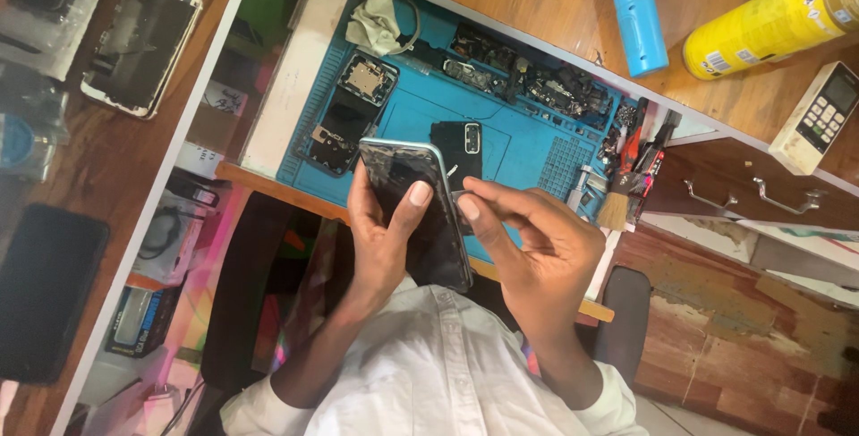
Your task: The person uses a small metal tool to pry and separate the screen assembly from the frame of a smartphone. They work along the edges of the device, carefully lifting the screen while holding the phone body steady on a blue work mat.
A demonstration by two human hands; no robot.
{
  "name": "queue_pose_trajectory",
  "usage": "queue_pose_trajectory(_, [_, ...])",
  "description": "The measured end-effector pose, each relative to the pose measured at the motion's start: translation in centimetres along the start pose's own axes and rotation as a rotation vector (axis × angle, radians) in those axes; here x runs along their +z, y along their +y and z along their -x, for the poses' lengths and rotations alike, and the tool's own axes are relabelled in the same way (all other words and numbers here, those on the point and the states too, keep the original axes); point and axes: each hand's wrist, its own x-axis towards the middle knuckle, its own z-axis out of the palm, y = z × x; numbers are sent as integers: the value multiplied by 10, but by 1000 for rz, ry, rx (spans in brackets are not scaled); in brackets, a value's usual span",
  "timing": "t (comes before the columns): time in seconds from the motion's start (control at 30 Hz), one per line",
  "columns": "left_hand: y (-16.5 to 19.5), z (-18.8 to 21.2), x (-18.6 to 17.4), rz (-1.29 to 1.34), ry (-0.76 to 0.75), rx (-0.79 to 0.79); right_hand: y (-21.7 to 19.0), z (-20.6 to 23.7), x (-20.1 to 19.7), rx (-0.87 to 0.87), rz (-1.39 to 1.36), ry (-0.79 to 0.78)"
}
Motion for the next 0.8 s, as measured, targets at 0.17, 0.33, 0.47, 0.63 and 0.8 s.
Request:
queue_pose_trajectory(0.17, [4,-1,4,-26,2,-6,4,-1,-1,-14,-39,10])
queue_pose_trajectory(0.33, [6,-2,6,-14,-7,4,5,-2,1,-34,11,22])
queue_pose_trajectory(0.47, [7,-1,6,-58,14,20,3,-1,3,-77,57,30])
queue_pose_trajectory(0.63, [6,6,4,-318,3,213,0,3,6,-289,413,97])
queue_pose_trajectory(0.8, [-1,8,2,-628,17,596,1,9,12,-549,567,119])
